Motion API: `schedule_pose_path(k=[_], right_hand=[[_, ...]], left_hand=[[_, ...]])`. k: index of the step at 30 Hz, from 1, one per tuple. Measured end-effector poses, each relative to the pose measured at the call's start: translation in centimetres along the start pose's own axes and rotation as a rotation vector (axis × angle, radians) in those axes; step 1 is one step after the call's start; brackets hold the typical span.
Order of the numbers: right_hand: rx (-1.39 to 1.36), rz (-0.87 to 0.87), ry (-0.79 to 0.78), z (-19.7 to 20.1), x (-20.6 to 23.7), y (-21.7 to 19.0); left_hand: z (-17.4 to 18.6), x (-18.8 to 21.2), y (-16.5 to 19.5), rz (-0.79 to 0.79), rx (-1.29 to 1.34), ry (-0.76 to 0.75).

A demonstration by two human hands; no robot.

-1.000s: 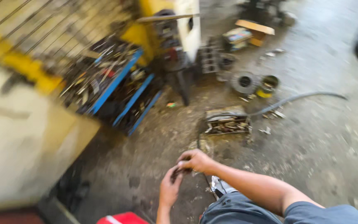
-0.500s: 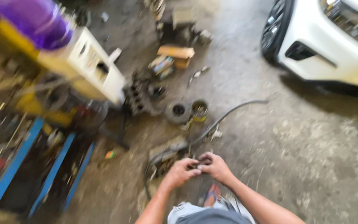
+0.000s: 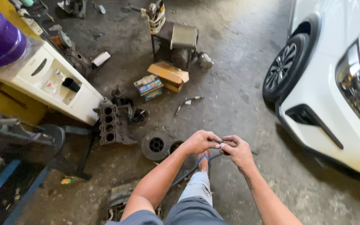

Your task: The person installs a black rubber hose into a car engine bay, connecting it to fittings and tightening them with a wrench. Another person assists by holding parts and handing tools.

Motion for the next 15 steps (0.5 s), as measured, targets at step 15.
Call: schedule_pose_path(k=[15], right_hand=[[-0.034, 0.035, -0.034, 12.6, -56.8, -25.3]], left_hand=[[14.5, -60.7, 9.2, -0.130, -0.465, 0.043]])
Point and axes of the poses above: each hand's wrist, its own x-axis away from the middle knuckle, its own z-axis out of the back of the hand, y = z × x, the point moved 3 cm from there along -x, towards the middle knuckle, and after that the axes turned 8 degrees about y, right-handed, at the moved point
